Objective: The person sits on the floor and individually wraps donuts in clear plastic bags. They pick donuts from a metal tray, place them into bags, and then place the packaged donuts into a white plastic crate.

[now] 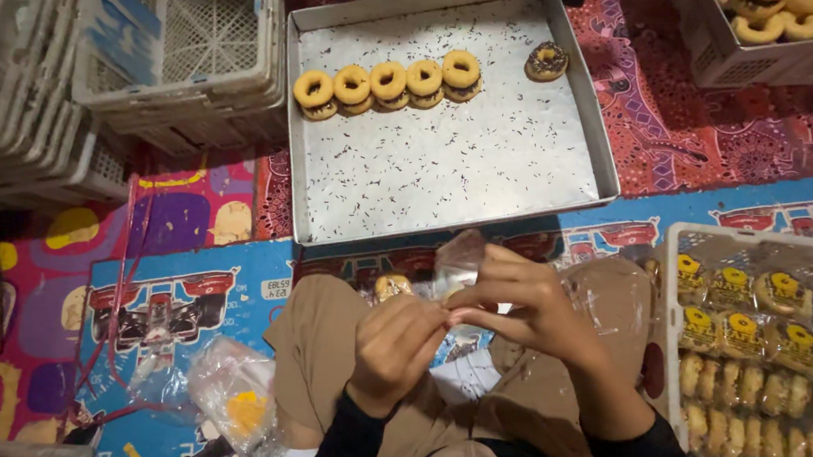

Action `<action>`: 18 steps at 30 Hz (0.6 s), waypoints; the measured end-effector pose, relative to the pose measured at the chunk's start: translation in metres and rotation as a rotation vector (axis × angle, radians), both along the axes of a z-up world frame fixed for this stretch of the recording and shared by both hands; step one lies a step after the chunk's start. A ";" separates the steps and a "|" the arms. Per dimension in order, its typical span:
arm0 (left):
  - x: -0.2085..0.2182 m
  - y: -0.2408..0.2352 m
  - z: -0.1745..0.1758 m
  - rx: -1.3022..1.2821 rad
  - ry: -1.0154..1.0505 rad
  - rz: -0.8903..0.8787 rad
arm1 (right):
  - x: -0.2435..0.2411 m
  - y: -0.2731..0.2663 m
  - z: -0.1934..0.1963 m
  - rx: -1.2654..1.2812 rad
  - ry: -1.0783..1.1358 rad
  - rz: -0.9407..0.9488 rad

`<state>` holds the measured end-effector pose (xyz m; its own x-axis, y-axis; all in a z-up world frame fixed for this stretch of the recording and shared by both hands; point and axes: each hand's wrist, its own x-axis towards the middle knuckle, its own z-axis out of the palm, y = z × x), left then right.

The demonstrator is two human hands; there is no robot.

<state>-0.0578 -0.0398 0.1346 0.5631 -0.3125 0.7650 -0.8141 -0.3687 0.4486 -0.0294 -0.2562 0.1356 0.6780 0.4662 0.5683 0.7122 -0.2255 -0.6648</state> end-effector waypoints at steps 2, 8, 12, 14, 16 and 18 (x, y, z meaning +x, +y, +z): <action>-0.005 0.001 0.001 -0.209 0.231 0.091 | 0.007 0.006 0.011 -0.038 -0.100 0.004; -0.015 0.009 0.004 -0.185 0.301 0.159 | 0.009 0.024 -0.015 -0.011 -0.581 -0.049; -0.017 0.025 0.010 -0.139 0.339 0.119 | -0.002 0.005 -0.075 -0.386 -0.816 -0.328; -0.017 0.038 0.016 -0.108 0.287 0.173 | 0.009 -0.020 -0.097 -0.591 -0.735 -0.462; -0.016 0.052 0.019 -0.115 0.219 0.191 | 0.026 -0.043 -0.107 -0.808 -0.575 -0.593; -0.013 0.060 0.014 -0.165 0.153 0.177 | 0.031 -0.055 -0.108 -0.838 -0.232 -0.449</action>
<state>-0.0711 0.0205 0.1486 0.7109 -0.0775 0.6990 -0.6616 -0.4108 0.6273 0.0013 -0.3115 0.0280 0.8043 0.5056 0.3123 0.5376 -0.8429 -0.0201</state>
